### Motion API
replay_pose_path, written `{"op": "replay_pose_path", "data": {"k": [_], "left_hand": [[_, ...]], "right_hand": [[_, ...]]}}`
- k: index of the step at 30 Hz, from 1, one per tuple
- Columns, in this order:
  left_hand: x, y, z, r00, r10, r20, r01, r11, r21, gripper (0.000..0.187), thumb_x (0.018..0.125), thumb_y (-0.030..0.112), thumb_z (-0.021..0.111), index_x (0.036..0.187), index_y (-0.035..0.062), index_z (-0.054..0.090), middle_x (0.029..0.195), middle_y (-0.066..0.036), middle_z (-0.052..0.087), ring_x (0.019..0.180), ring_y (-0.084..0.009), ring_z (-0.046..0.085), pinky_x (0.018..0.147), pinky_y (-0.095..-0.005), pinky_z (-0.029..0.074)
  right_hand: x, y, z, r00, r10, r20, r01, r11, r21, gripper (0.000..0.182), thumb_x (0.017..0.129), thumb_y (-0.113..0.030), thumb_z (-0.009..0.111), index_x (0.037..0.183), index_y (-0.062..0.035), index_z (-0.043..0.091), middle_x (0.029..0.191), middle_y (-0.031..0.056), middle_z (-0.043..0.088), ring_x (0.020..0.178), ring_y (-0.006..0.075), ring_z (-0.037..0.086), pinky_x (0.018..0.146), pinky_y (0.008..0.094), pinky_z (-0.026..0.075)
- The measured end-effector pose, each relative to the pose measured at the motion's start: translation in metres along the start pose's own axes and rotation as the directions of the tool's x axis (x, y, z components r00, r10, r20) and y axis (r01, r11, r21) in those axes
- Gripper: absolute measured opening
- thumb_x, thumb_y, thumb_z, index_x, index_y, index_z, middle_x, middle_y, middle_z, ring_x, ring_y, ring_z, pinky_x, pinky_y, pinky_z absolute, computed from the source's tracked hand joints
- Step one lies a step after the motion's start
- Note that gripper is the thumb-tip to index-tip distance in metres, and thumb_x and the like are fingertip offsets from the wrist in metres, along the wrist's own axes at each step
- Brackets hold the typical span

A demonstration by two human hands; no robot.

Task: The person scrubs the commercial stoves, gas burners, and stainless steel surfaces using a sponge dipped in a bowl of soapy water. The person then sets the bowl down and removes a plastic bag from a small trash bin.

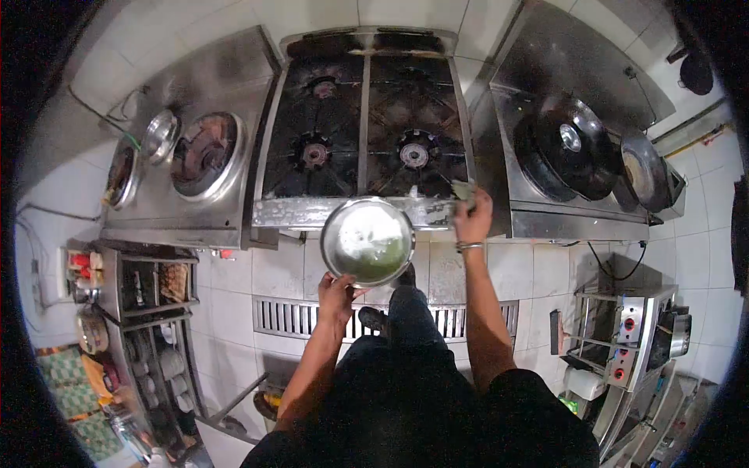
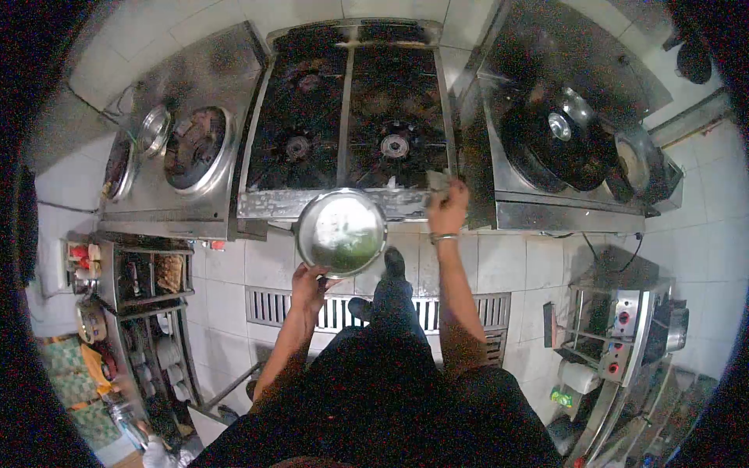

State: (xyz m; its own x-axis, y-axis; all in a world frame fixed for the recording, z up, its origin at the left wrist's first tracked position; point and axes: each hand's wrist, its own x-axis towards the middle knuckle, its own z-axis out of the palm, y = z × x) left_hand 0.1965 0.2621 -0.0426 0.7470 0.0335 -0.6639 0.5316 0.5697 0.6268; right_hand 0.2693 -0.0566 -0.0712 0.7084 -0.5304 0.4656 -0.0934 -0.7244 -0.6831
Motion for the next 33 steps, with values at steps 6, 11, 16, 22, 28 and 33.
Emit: {"op": "replay_pose_path", "data": {"k": [6, 11, 16, 22, 28, 33], "left_hand": [[-0.018, 0.033, -0.013, 0.998, 0.012, -0.061, -0.014, 0.999, -0.032, 0.027, 0.075, -0.007, 0.053, 0.100, 0.0017, 0.050, 0.100, -0.013, 0.059, 0.091, -0.0274, 0.060, 0.074, -0.0443, 0.057], [-0.030, 0.051, -0.015, 0.961, 0.024, -0.276, -0.006, 0.998, 0.065, 0.030, 0.079, -0.002, 0.056, 0.108, 0.0060, 0.050, 0.089, -0.008, 0.057, 0.075, -0.0194, 0.057, 0.061, -0.0376, 0.056], [-0.041, 0.059, -0.015, 0.930, -0.028, -0.366, 0.040, 0.999, 0.025, 0.033, 0.078, -0.002, 0.056, 0.109, 0.0074, 0.050, 0.089, -0.007, 0.058, 0.075, -0.0182, 0.057, 0.061, -0.0374, 0.052], [-0.039, 0.061, 0.012, 0.818, 0.014, -0.575, -0.037, 0.999, -0.028, 0.040, 0.075, -0.002, 0.058, 0.113, 0.0103, 0.050, 0.095, -0.008, 0.058, 0.079, -0.0220, 0.058, 0.065, -0.0376, 0.051], [-0.037, 0.061, 0.044, 0.753, -0.009, -0.658, -0.095, 0.988, -0.122, 0.044, 0.071, -0.003, 0.058, 0.113, 0.0096, 0.050, 0.101, -0.008, 0.059, 0.084, -0.0240, 0.060, 0.063, -0.0310, 0.052], [-0.044, 0.052, 0.033, 0.801, 0.044, -0.598, -0.114, 0.990, -0.080, 0.027, 0.078, 0.006, 0.056, 0.104, 0.0086, 0.052, 0.092, -0.006, 0.061, 0.085, -0.0212, 0.059, 0.074, -0.0380, 0.049]], "right_hand": [[0.011, 0.126, 0.002, 0.945, -0.035, 0.325, 0.101, 0.976, -0.190, 0.040, 0.066, -0.005, 0.065, 0.106, -0.0015, 0.060, 0.106, 0.0201, 0.062, 0.102, 0.0351, 0.058, 0.091, 0.0392, 0.044], [0.084, 0.144, 0.036, 0.932, 0.219, 0.288, -0.218, 0.975, -0.037, 0.034, 0.059, 0.003, 0.061, 0.092, -0.0017, 0.066, 0.098, 0.0197, 0.064, 0.087, 0.0358, 0.063, 0.079, 0.0383, 0.051], [0.184, 0.172, 0.103, 0.955, -0.093, 0.281, 0.104, 0.994, -0.025, 0.029, 0.060, -0.001, 0.060, 0.089, -0.0032, 0.067, 0.085, 0.0177, 0.066, 0.083, 0.0346, 0.064, 0.074, 0.0368, 0.051], [0.325, 0.202, 0.204, 0.912, -0.152, 0.380, 0.238, 0.952, -0.191, 0.030, 0.057, -0.008, 0.064, 0.086, -0.0022, 0.068, 0.084, 0.0165, 0.067, 0.070, 0.0318, 0.065, 0.064, 0.0391, 0.052], [0.478, 0.264, 0.351, 0.727, -0.639, 0.250, 0.680, 0.720, -0.137, 0.022, 0.082, -0.025, 0.057, 0.085, -0.0043, 0.066, 0.064, 0.0117, 0.061, 0.058, 0.0290, 0.059, 0.056, 0.0383, 0.049], [0.519, 0.230, 0.362, 0.759, -0.242, 0.605, 0.538, 0.756, -0.373, 0.033, 0.083, -0.034, 0.055, 0.101, -0.0082, 0.065, 0.096, 0.0131, 0.064, 0.086, 0.0303, 0.059, 0.076, 0.0444, 0.048]]}}
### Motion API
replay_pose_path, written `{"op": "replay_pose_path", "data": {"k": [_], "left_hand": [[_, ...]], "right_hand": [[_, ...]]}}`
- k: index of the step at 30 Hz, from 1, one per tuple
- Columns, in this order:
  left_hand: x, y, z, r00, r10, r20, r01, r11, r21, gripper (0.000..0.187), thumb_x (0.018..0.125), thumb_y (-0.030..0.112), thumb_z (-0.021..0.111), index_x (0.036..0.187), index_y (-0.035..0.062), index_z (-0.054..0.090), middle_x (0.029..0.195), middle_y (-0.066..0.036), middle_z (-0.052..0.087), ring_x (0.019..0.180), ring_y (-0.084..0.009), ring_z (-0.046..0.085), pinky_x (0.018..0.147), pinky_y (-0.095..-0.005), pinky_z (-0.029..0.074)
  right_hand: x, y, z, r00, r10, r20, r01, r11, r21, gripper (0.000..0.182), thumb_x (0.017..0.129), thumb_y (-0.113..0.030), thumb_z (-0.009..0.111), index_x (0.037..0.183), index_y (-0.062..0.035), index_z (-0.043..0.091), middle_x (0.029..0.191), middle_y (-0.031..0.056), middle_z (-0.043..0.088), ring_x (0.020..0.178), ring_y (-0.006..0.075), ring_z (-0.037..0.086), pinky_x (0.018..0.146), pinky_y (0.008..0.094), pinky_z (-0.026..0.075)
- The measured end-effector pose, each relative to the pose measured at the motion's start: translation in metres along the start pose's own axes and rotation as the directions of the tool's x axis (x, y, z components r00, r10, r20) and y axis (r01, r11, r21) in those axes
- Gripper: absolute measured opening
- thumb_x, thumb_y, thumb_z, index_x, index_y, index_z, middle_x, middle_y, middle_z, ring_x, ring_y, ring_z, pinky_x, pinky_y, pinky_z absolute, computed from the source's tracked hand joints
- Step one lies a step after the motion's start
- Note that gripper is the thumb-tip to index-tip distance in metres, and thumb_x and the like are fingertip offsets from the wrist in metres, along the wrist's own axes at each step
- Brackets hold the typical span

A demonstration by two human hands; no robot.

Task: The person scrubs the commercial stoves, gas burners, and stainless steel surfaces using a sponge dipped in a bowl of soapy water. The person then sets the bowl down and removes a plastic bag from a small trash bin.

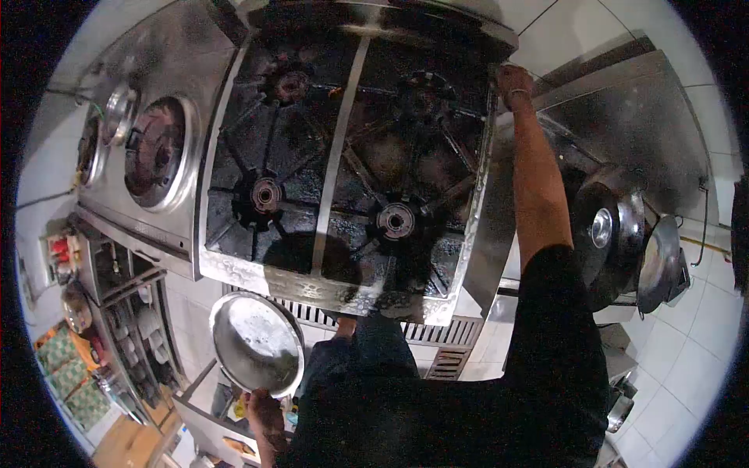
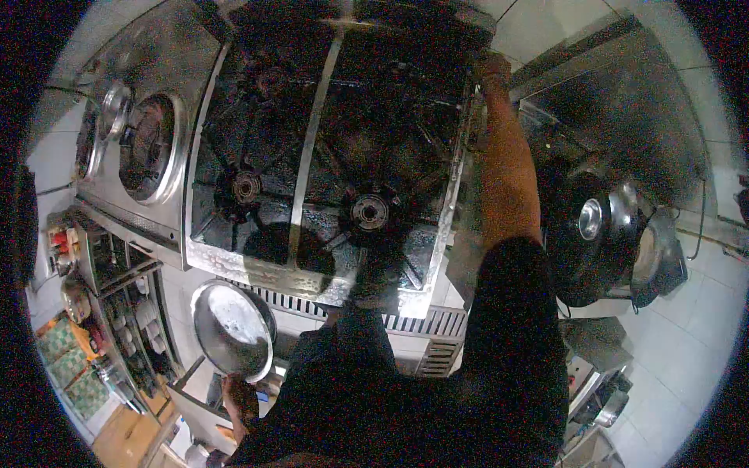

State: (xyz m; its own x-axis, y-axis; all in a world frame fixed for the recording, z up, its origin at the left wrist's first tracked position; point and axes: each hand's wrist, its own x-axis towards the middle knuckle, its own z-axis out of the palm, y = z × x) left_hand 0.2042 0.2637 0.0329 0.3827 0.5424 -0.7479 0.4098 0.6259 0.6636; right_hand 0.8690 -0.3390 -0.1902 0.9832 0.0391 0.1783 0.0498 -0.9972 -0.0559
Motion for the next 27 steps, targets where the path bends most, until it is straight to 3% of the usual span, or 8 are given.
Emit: {"op": "replay_pose_path", "data": {"k": [1, 4, 6, 12, 17, 21, 23, 27], "left_hand": [[-0.003, 0.000, -0.003, 1.000, -0.005, 0.001, 0.005, 1.000, -0.001, 0.027, 0.078, 0.006, 0.056, 0.104, 0.0086, 0.052, 0.092, -0.006, 0.061, 0.085, -0.0212, 0.059, 0.074, -0.0380, 0.049], [-0.001, -0.005, -0.007, 0.999, 0.036, -0.015, -0.036, 0.998, -0.053, 0.025, 0.081, 0.011, 0.057, 0.105, 0.0091, 0.052, 0.092, -0.006, 0.061, 0.084, -0.0206, 0.058, 0.077, -0.0399, 0.048], [-0.004, -0.008, -0.015, 0.999, 0.035, -0.019, -0.037, 0.992, -0.120, 0.026, 0.081, 0.011, 0.056, 0.107, 0.0090, 0.051, 0.092, -0.007, 0.061, 0.084, -0.0217, 0.058, 0.078, -0.0409, 0.047], [0.006, -0.008, -0.030, 0.998, -0.044, -0.047, 0.044, 0.999, 0.016, 0.033, 0.078, 0.008, 0.056, 0.111, 0.0062, 0.053, 0.101, -0.010, 0.061, 0.094, -0.0263, 0.057, 0.080, -0.0420, 0.047], [-0.004, 0.002, -0.025, 0.998, -0.059, -0.027, 0.057, 0.997, -0.048, 0.020, 0.079, 0.012, 0.055, 0.097, 0.0032, 0.056, 0.100, -0.011, 0.062, 0.098, -0.0272, 0.057, 0.086, -0.0416, 0.044], [0.005, 0.007, -0.029, 1.000, -0.024, 0.005, 0.024, 0.997, -0.079, 0.020, 0.082, 0.014, 0.054, 0.100, 0.0038, 0.057, 0.104, -0.010, 0.061, 0.099, -0.0271, 0.056, 0.090, -0.0421, 0.041], [0.013, 0.010, -0.037, 0.995, -0.063, 0.075, 0.067, 0.996, -0.061, 0.021, 0.083, 0.015, 0.054, 0.102, 0.0039, 0.057, 0.106, -0.010, 0.061, 0.101, -0.0269, 0.056, 0.092, -0.0422, 0.040], [0.039, 0.014, -0.048, 0.992, -0.072, 0.101, 0.072, 0.997, 0.004, 0.030, 0.082, 0.015, 0.056, 0.110, 0.0059, 0.054, 0.110, -0.009, 0.059, 0.104, -0.0251, 0.055, 0.093, -0.0439, 0.039]], "right_hand": [[-0.020, 0.008, 0.016, 0.903, -0.131, -0.410, 0.183, 0.979, 0.090, 0.026, 0.088, -0.026, 0.053, 0.094, -0.0043, 0.065, 0.086, 0.0134, 0.063, 0.075, 0.0279, 0.059, 0.070, 0.0422, 0.047], [-0.110, -0.020, -0.040, 0.987, -0.155, -0.050, 0.153, 0.987, -0.042, 0.030, 0.078, -0.030, 0.062, 0.098, -0.0087, 0.067, 0.092, 0.0132, 0.064, 0.076, 0.0331, 0.061, 0.066, 0.0452, 0.049], [-0.160, -0.007, -0.009, 0.956, 0.257, 0.140, -0.292, 0.841, 0.456, 0.029, 0.075, -0.029, 0.067, 0.097, -0.0104, 0.068, 0.092, 0.0145, 0.065, 0.081, 0.0331, 0.062, 0.070, 0.0440, 0.050], [-0.051, 0.031, 0.056, 0.989, 0.118, -0.092, -0.125, 0.990, -0.067, 0.037, 0.081, -0.033, 0.056, 0.108, -0.0086, 0.063, 0.112, 0.0185, 0.060, 0.095, 0.0343, 0.061, 0.079, 0.0447, 0.050], [-0.002, -0.030, -0.037, 0.990, 0.095, 0.105, -0.054, 0.939, -0.339, 0.039, 0.082, -0.034, 0.060, 0.111, -0.0088, 0.061, 0.108, 0.0128, 0.062, 0.087, 0.0264, 0.063, 0.068, 0.0398, 0.052], [-0.029, -0.031, -0.050, 0.960, 0.108, 0.258, -0.080, 0.990, -0.118, 0.034, 0.082, -0.026, 0.059, 0.110, -0.0076, 0.062, 0.101, 0.0115, 0.065, 0.085, 0.0264, 0.063, 0.067, 0.0397, 0.052], [-0.085, 0.000, -0.001, 0.989, -0.007, -0.151, 0.071, 0.901, 0.427, 0.032, 0.077, -0.016, 0.061, 0.108, -0.0069, 0.065, 0.091, 0.0121, 0.067, 0.078, 0.0285, 0.064, 0.066, 0.0407, 0.053], [-0.187, -0.046, -0.043, 0.979, 0.187, 0.080, -0.199, 0.961, 0.193, 0.034, 0.070, -0.009, 0.064, 0.104, -0.0069, 0.067, 0.080, 0.0125, 0.068, 0.072, 0.0294, 0.065, 0.067, 0.0390, 0.053]]}}
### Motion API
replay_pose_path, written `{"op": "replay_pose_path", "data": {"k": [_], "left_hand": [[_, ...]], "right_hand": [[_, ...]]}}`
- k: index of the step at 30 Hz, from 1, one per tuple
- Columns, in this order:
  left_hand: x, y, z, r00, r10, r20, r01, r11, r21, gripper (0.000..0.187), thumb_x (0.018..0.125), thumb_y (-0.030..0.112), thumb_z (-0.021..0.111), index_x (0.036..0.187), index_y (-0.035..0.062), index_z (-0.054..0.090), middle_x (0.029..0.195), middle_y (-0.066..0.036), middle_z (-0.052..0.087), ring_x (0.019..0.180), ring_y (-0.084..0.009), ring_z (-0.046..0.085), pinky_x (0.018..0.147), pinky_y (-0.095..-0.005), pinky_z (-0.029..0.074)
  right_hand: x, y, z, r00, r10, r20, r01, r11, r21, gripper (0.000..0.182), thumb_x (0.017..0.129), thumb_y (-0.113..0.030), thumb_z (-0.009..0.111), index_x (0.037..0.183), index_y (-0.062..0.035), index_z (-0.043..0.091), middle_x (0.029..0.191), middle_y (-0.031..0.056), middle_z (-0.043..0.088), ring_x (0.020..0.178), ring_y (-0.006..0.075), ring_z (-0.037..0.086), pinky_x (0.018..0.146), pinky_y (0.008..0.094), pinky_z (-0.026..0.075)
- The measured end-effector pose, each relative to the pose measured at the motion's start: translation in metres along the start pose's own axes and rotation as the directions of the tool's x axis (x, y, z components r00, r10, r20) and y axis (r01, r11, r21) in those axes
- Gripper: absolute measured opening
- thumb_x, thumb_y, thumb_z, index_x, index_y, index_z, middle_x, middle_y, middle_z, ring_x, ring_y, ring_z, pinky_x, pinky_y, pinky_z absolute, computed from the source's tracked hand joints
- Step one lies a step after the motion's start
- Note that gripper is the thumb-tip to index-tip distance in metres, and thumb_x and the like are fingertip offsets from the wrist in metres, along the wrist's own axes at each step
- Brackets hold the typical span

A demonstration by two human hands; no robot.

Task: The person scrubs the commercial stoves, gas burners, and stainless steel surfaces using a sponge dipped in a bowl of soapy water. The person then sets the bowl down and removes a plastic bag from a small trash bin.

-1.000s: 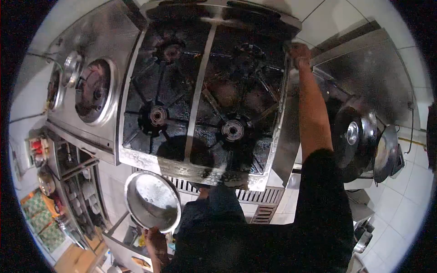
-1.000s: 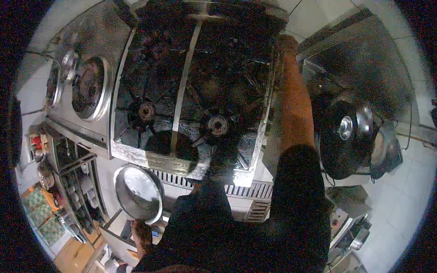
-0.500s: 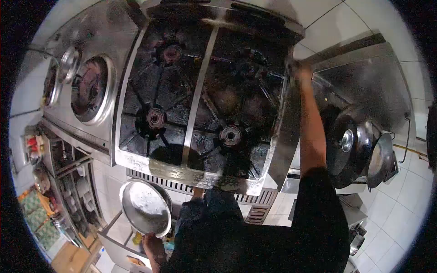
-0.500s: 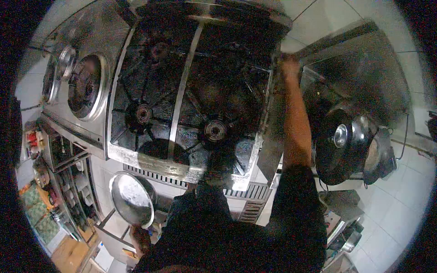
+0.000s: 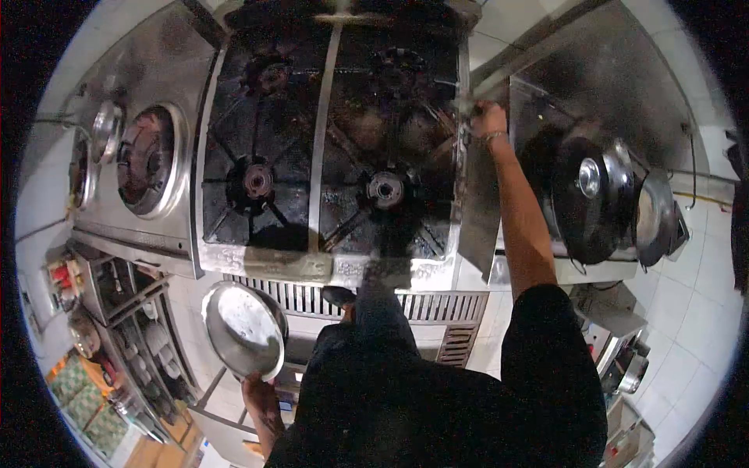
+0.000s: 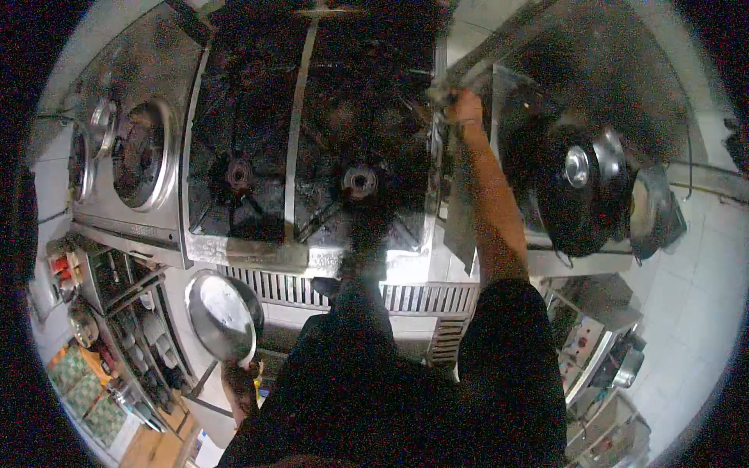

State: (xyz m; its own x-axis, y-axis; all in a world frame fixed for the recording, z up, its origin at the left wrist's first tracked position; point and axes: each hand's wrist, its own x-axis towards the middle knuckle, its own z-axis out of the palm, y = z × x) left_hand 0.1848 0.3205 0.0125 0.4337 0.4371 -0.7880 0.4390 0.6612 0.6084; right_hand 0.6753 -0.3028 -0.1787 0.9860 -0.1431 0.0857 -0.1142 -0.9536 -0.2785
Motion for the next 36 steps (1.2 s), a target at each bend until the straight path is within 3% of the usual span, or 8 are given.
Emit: {"op": "replay_pose_path", "data": {"k": [5, 9, 15, 21, 27, 30, 32, 36], "left_hand": [[0.007, 0.010, -0.017, 0.994, 0.030, 0.109, -0.036, 0.998, 0.053, 0.042, 0.078, 0.016, 0.061, 0.118, 0.0064, 0.052, 0.117, -0.007, 0.057, 0.110, -0.0243, 0.052, 0.097, -0.0420, 0.037], [0.018, 0.013, -0.063, 0.981, -0.062, 0.183, 0.071, 0.997, -0.043, 0.045, 0.077, 0.016, 0.062, 0.118, 0.0045, 0.051, 0.117, -0.009, 0.057, 0.110, -0.0248, 0.052, 0.096, -0.0426, 0.040], [0.010, 0.016, -0.124, 0.981, 0.014, 0.191, 0.007, 0.994, -0.107, 0.027, 0.082, 0.013, 0.059, 0.106, 0.0034, 0.056, 0.110, -0.009, 0.059, 0.105, -0.0271, 0.055, 0.091, -0.0415, 0.045], [0.026, 0.003, -0.208, 0.977, 0.054, 0.205, -0.023, 0.988, -0.154, 0.016, 0.082, 0.015, 0.060, 0.096, 0.0064, 0.059, 0.099, -0.007, 0.062, 0.098, -0.0250, 0.057, 0.088, -0.0429, 0.046], [0.029, -0.009, -0.268, 0.982, 0.064, 0.178, -0.035, 0.986, -0.160, 0.037, 0.083, 0.012, 0.054, 0.120, 0.0107, 0.050, 0.110, -0.007, 0.058, 0.102, -0.0245, 0.055, 0.085, -0.0458, 0.046], [-0.013, -0.005, -0.235, 0.995, 0.093, -0.020, -0.095, 0.960, -0.264, 0.043, 0.082, 0.009, 0.052, 0.125, 0.0092, 0.047, 0.115, -0.008, 0.056, 0.103, -0.0255, 0.054, 0.085, -0.0466, 0.046], [-0.009, -0.011, -0.239, 0.993, 0.108, 0.043, -0.086, 0.928, -0.363, 0.046, 0.080, 0.004, 0.051, 0.126, 0.0079, 0.046, 0.119, -0.009, 0.054, 0.105, -0.0269, 0.054, 0.089, -0.0454, 0.046], [-0.007, -0.031, -0.255, 0.998, 0.056, 0.001, -0.051, 0.924, -0.380, 0.048, 0.077, -0.001, 0.051, 0.125, 0.0060, 0.046, 0.122, -0.009, 0.052, 0.109, -0.0282, 0.052, 0.092, -0.0435, 0.045]], "right_hand": [[-0.143, 0.000, 0.008, 0.995, 0.041, -0.093, -0.035, 0.997, 0.063, 0.033, 0.068, -0.008, 0.065, 0.101, -0.0059, 0.068, 0.083, 0.0149, 0.068, 0.074, 0.0288, 0.066, 0.066, 0.0379, 0.054], [-0.252, -0.017, -0.001, 0.956, 0.255, 0.145, -0.282, 0.934, 0.219, 0.039, 0.060, -0.021, 0.073, 0.096, -0.0100, 0.067, 0.098, 0.0180, 0.064, 0.090, 0.0346, 0.062, 0.077, 0.0441, 0.051], [-0.409, -0.084, -0.028, 0.988, 0.109, -0.110, -0.086, 0.977, 0.198, 0.044, 0.068, -0.014, 0.066, 0.111, -0.0056, 0.057, 0.110, 0.0225, 0.059, 0.099, 0.0392, 0.057, 0.084, 0.0452, 0.046], [-0.394, -0.097, -0.006, 0.946, 0.159, -0.281, -0.115, 0.979, 0.167, 0.044, 0.068, 0.000, 0.056, 0.112, -0.0031, 0.056, 0.108, 0.0211, 0.055, 0.099, 0.0419, 0.052, 0.087, 0.0461, 0.044], [-0.409, -0.135, -0.036, 0.973, 0.154, -0.172, -0.175, 0.978, -0.113, 0.048, 0.070, -0.006, 0.058, 0.119, -0.0076, 0.056, 0.112, 0.0236, 0.053, 0.103, 0.0423, 0.051, 0.093, 0.0478, 0.040], [-0.437, -0.161, 0.040, 0.820, 0.429, -0.378, -0.097, 0.756, 0.647, 0.037, 0.084, -0.014, 0.054, 0.120, -0.0102, 0.055, 0.126, 0.0240, 0.048, 0.120, 0.0374, 0.043, 0.098, 0.0430, 0.040], [-0.448, -0.233, 0.023, 0.999, -0.034, 0.027, 0.035, 0.999, -0.016, 0.033, 0.079, -0.010, 0.055, 0.112, -0.0085, 0.059, 0.126, 0.0223, 0.047, 0.119, 0.0374, 0.044, 0.096, 0.0423, 0.041], [-0.414, -0.378, 0.003, 0.958, -0.254, 0.135, 0.233, 0.960, 0.156, 0.047, 0.071, -0.006, 0.060, 0.117, -0.0176, 0.061, 0.117, 0.0182, 0.051, 0.115, 0.0371, 0.045, 0.096, 0.0482, 0.039]]}}
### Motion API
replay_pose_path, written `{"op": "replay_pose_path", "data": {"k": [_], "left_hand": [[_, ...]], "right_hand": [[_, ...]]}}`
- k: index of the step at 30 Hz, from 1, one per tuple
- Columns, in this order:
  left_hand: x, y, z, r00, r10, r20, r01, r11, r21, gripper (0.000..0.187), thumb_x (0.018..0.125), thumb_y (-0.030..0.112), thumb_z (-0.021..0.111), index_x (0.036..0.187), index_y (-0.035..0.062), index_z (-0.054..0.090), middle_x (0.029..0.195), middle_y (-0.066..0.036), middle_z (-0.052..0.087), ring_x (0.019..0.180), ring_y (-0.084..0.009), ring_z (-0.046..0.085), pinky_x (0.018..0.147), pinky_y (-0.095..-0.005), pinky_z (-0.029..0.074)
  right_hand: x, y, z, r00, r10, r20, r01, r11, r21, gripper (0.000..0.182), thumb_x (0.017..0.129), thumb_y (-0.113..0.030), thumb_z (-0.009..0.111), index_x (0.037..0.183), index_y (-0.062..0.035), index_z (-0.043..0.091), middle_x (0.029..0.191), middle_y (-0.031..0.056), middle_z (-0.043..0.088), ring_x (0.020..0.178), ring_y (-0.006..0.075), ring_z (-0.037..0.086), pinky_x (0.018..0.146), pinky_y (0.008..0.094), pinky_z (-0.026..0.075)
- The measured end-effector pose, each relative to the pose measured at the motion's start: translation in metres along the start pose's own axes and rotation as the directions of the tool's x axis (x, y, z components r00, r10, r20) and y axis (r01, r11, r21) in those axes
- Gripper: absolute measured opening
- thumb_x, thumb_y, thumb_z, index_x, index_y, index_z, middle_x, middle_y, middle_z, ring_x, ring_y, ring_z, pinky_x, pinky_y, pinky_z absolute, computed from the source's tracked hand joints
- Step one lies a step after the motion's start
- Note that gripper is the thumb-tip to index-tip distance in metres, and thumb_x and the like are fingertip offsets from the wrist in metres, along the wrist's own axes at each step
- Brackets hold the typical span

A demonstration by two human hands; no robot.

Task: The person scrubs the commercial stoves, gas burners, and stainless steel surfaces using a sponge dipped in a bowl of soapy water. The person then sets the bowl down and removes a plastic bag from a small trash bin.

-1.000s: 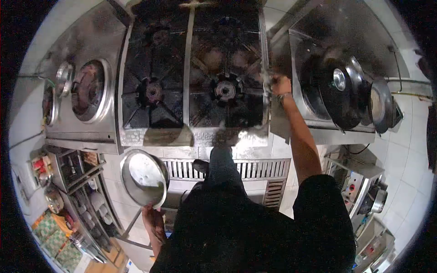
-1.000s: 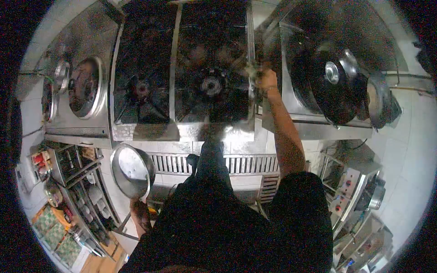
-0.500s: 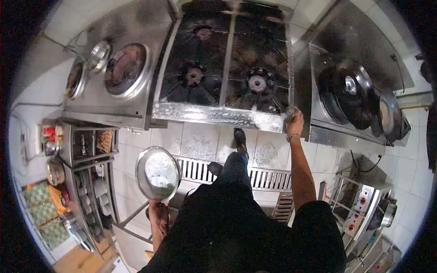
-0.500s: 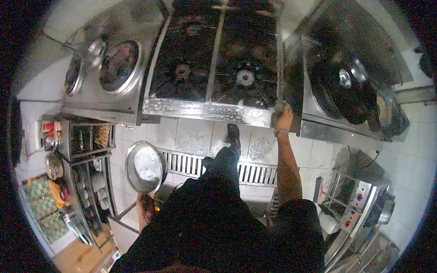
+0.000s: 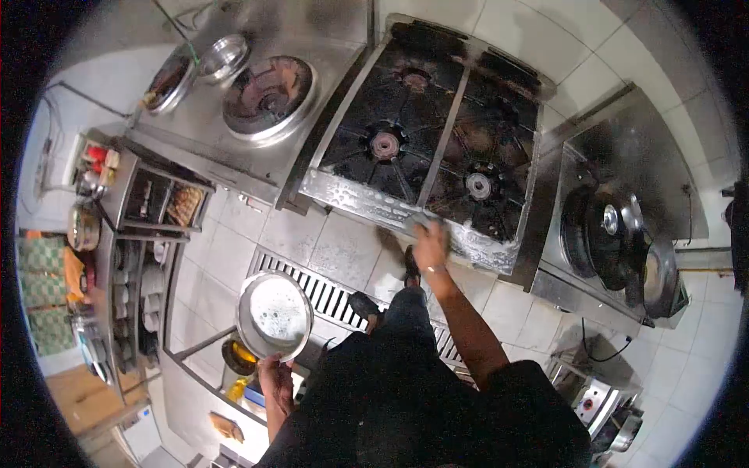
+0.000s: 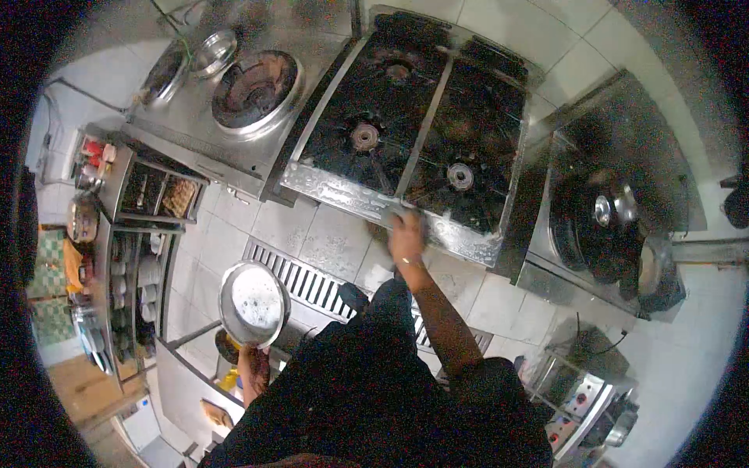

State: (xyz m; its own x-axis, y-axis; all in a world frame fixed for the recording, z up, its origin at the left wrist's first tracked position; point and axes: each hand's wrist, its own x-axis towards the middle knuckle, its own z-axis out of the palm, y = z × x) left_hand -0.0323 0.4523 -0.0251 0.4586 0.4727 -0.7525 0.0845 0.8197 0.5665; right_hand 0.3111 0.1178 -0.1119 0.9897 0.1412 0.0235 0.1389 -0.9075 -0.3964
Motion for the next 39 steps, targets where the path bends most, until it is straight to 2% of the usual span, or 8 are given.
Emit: {"op": "replay_pose_path", "data": {"k": [11, 22, 26, 28, 31, 34, 37, 39], "left_hand": [[-0.040, -0.041, 0.068, 0.980, 0.108, -0.168, -0.120, 0.991, -0.066, 0.035, 0.078, 0.001, 0.053, 0.113, 0.0025, 0.051, 0.110, -0.010, 0.058, 0.098, -0.0261, 0.057, 0.078, -0.0387, 0.051], [-0.067, -0.094, 0.143, 0.929, 0.056, -0.366, -0.106, 0.987, -0.118, 0.044, 0.079, 0.011, 0.053, 0.121, -0.0006, 0.049, 0.119, -0.014, 0.056, 0.105, -0.0284, 0.056, 0.088, -0.0404, 0.047], [-0.088, -0.087, 0.236, 0.907, 0.063, -0.416, -0.092, 0.994, -0.051, 0.044, 0.082, 0.021, 0.050, 0.123, 0.0069, 0.050, 0.118, -0.011, 0.058, 0.105, -0.0295, 0.055, 0.089, -0.0486, 0.043], [-0.089, -0.094, 0.231, 0.919, 0.026, -0.394, -0.072, 0.992, -0.103, 0.042, 0.083, 0.022, 0.051, 0.122, 0.0081, 0.051, 0.114, -0.010, 0.060, 0.100, -0.0292, 0.057, 0.085, -0.0480, 0.045], [-0.093, -0.098, 0.232, 0.912, -0.042, -0.408, -0.056, 0.973, -0.226, 0.037, 0.082, 0.024, 0.053, 0.115, 0.0091, 0.054, 0.108, -0.008, 0.062, 0.092, -0.0273, 0.059, 0.076, -0.0451, 0.048], [-0.091, -0.095, 0.234, 0.908, -0.060, -0.415, -0.002, 0.989, -0.147, 0.033, 0.080, 0.026, 0.055, 0.109, 0.0090, 0.055, 0.105, -0.007, 0.062, 0.088, -0.0257, 0.060, 0.071, -0.0463, 0.048], [-0.082, -0.103, 0.227, 0.851, 0.021, -0.524, -0.108, 0.985, -0.135, 0.034, 0.082, 0.030, 0.054, 0.110, 0.0097, 0.054, 0.106, -0.007, 0.062, 0.087, -0.0263, 0.060, 0.071, -0.0476, 0.048], [-0.087, -0.091, 0.257, 0.876, -0.025, -0.482, -0.045, 0.990, -0.133, 0.036, 0.083, 0.030, 0.053, 0.113, 0.0102, 0.053, 0.107, -0.008, 0.061, 0.087, -0.0268, 0.060, 0.070, -0.0473, 0.049]], "right_hand": [[0.248, 0.022, -0.094, 0.983, -0.094, -0.155, 0.147, 0.915, 0.375, 0.034, 0.074, -0.013, 0.063, 0.108, -0.0090, 0.062, 0.096, 0.0167, 0.066, 0.089, 0.0289, 0.065, 0.080, 0.0360, 0.051], [0.491, 0.118, -0.040, 0.762, -0.590, 0.268, 0.638, 0.612, -0.467, 0.017, 0.071, -0.007, 0.064, 0.085, 0.0014, 0.069, 0.107, 0.0178, 0.062, 0.099, 0.0324, 0.061, 0.083, 0.0384, 0.051], [0.533, 0.103, -0.097, 0.607, -0.286, 0.742, 0.760, 0.482, -0.436, 0.024, 0.071, -0.016, 0.067, 0.090, -0.0015, 0.069, 0.104, 0.0186, 0.064, 0.097, 0.0321, 0.062, 0.084, 0.0409, 0.051], [0.551, 0.108, -0.117, 0.963, -0.046, 0.265, 0.131, 0.940, -0.315, 0.028, 0.072, -0.018, 0.066, 0.096, -0.0028, 0.068, 0.107, 0.0184, 0.063, 0.097, 0.0336, 0.062, 0.085, 0.0412, 0.050], [0.635, 0.197, -0.031, 0.983, 0.015, 0.180, 0.057, 0.920, -0.387, 0.042, 0.066, -0.029, 0.072, 0.101, -0.0042, 0.068, 0.114, 0.0195, 0.061, 0.110, 0.0347, 0.056, 0.089, 0.0433, 0.048], [0.589, 0.166, -0.044, 0.896, -0.065, 0.438, 0.312, 0.795, -0.520, 0.046, 0.069, -0.027, 0.070, 0.107, -0.0023, 0.065, 0.118, 0.0236, 0.057, 0.112, 0.0344, 0.055, 0.093, 0.0435, 0.046], [0.559, 0.157, -0.042, 0.905, 0.203, 0.374, -0.006, 0.885, -0.466, 0.046, 0.076, -0.022, 0.067, 0.115, 0.0010, 0.056, 0.119, 0.0228, 0.056, 0.112, 0.0332, 0.054, 0.092, 0.0413, 0.045], [0.592, 0.186, -0.040, 0.884, -0.078, 0.461, 0.366, 0.730, -0.578, 0.029, 0.078, -0.015, 0.065, 0.101, 0.0024, 0.064, 0.113, 0.0210, 0.060, 0.105, 0.0323, 0.059, 0.083, 0.0407, 0.052]]}}
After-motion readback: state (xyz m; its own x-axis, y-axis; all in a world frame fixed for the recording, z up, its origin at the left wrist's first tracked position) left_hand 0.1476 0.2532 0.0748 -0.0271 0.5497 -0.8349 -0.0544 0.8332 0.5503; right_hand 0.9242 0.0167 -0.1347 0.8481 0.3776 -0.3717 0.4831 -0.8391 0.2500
